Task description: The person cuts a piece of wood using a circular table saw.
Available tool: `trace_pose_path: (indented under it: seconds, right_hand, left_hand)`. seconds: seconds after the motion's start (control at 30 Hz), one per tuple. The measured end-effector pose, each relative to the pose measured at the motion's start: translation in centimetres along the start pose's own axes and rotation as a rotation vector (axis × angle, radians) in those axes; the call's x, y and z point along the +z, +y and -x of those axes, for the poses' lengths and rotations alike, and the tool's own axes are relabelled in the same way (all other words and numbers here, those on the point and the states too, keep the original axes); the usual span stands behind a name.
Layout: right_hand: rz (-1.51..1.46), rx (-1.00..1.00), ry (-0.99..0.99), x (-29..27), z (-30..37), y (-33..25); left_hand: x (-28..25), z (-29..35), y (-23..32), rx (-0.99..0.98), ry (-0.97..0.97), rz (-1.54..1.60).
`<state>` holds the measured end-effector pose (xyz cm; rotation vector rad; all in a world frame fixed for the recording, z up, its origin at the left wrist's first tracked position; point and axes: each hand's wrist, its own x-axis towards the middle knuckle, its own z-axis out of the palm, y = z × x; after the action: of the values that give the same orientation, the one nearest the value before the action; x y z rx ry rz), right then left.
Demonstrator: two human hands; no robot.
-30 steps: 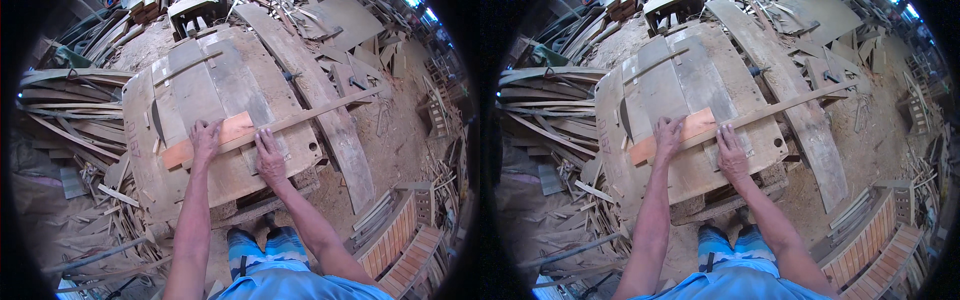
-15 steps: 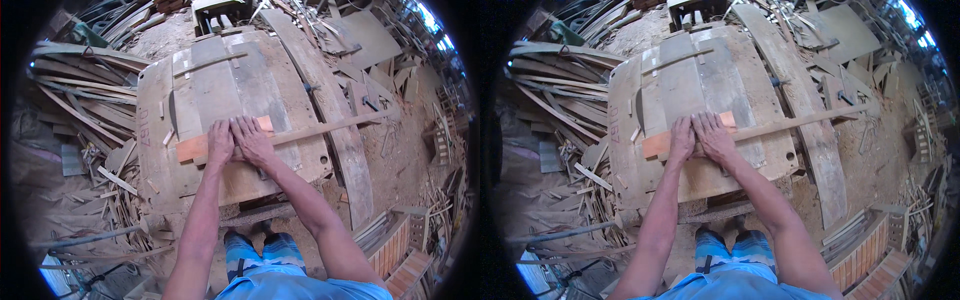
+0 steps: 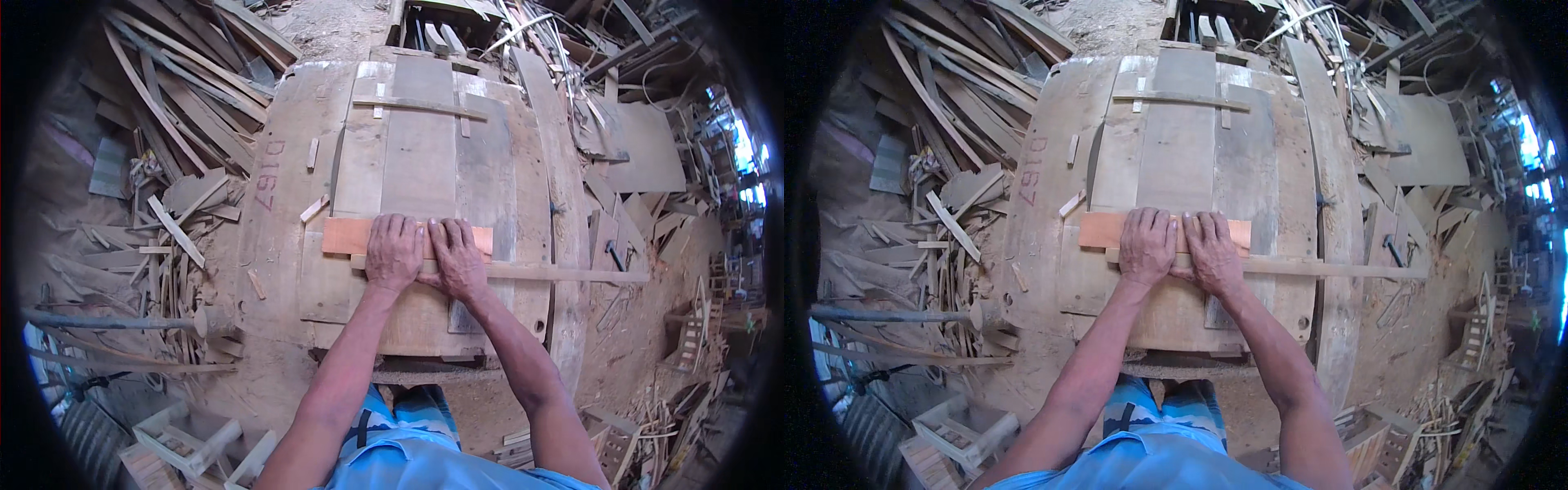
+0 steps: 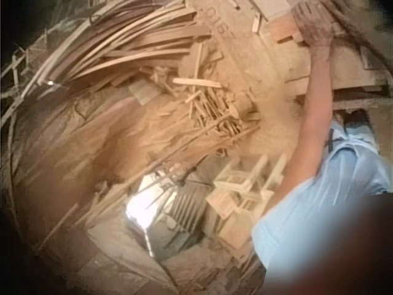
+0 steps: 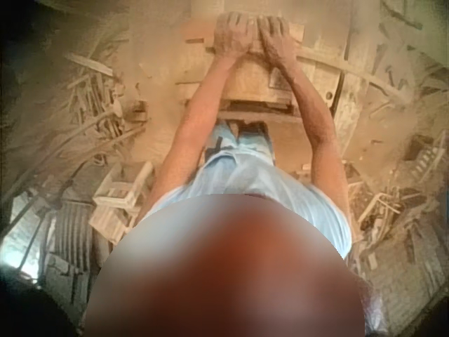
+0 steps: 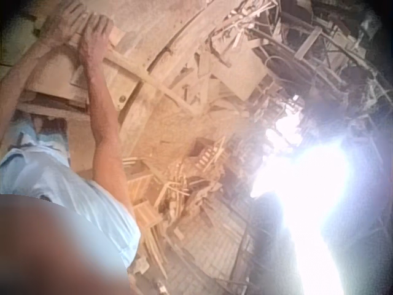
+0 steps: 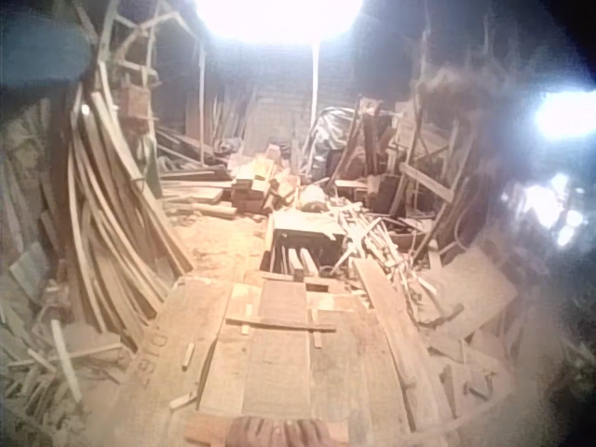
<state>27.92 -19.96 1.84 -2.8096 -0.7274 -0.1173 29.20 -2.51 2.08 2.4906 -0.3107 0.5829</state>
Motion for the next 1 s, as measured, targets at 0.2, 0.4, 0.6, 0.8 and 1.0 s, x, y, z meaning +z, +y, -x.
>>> trace_pose_path:
  seconds: [0.2, 0.4, 0.6, 0.8, 1.0]
  right_hand:
    - [-0.018, -0.066, 0.065, 0.0, -1.4, 0.5]
    - [-0.042, -0.078, 0.053, 0.3, -3.0, 1.5]
    - [-0.042, -0.072, 0.042, 0.3, -4.5, 2.3]
    - [-0.029, -0.070, 0.047, 0.3, -5.9, 2.9]
    - [-0.011, -0.066, 0.061, 0.4, -6.7, 3.4]
  left_hand:
    - [0.6, -1.0, -0.8, -0.040, 0.001, -0.001]
    - [1.3, -2.4, -1.6, -0.051, 0.054, 0.006]
    - [2.1, -3.7, -2.3, -0.055, 0.067, -0.006]
    - [2.8, -4.9, -2.9, -0.048, 0.083, -0.006]
    - [3.2, -5.7, -3.4, -0.021, 0.086, -0.019]
